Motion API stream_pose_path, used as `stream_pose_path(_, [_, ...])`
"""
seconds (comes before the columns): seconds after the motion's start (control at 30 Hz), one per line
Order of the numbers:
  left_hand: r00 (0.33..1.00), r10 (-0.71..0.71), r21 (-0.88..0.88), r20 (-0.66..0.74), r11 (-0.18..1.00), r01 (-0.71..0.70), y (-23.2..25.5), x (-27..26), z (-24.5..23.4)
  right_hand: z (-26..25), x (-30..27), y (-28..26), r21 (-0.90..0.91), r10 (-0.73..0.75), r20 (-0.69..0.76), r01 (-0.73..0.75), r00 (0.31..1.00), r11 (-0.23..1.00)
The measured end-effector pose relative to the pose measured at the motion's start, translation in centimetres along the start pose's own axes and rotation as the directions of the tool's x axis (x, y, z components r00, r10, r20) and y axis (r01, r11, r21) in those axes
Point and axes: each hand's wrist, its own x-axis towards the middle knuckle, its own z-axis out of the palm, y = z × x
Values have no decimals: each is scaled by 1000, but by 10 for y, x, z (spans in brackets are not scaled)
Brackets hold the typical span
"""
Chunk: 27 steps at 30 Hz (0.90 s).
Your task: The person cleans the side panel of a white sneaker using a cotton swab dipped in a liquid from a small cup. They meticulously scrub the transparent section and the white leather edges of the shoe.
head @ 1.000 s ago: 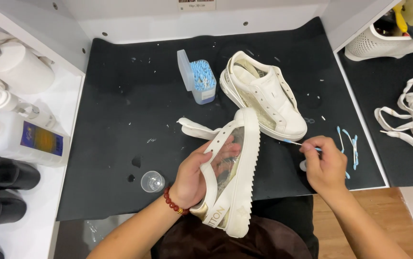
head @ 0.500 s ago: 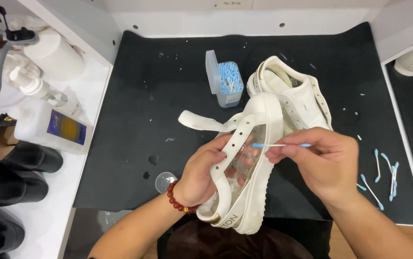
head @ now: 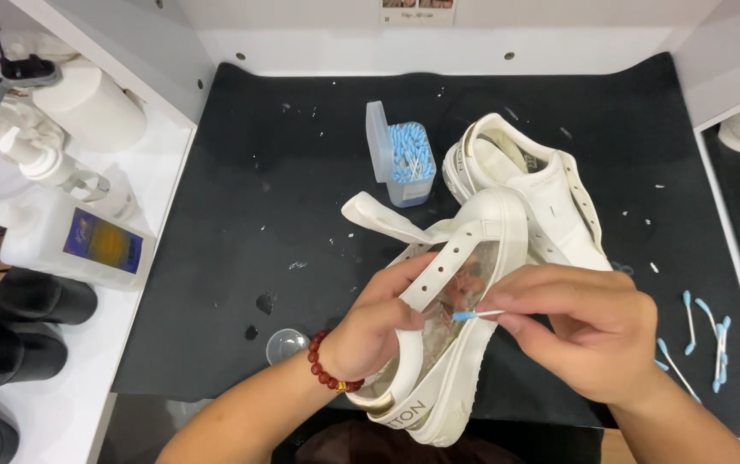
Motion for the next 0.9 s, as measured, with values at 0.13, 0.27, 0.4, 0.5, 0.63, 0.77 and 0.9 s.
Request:
stream_pose_path(0.13, [997,-72,102,-13,992,73,11,-3,6,0,-1,5,96,171,-43,-167,984,981])
stream_pose_path(0.27, [990,-142,162,-4,977,140,20,0,8,-2,-2,13,323,307,-8,-288,952,902])
stream_pose_path(0.4, [993,-111,217,-30,969,114,13,-2,1,5,2,17,67,384,-156,-378,910,924])
stream_pose_path(0.5, [994,-98,230,-47,967,106,23,-2,16,14,8,27,39,193,-166,-189,967,981])
stream_pose_path(0.63, [987,-115,291,-112,946,143,25,-14,17,25,3,42,123,353,-165,-335,921,934])
stream_pose_path(0.77, [964,-228,452,-139,852,266,50,-39,4,31,3,46,123,383,-195,-365,903,923])
stream_pose_path(0.9, [945,7,819,-328,501,280,101,-81,3,32,3,42,61,343,-218,-338,913,939])
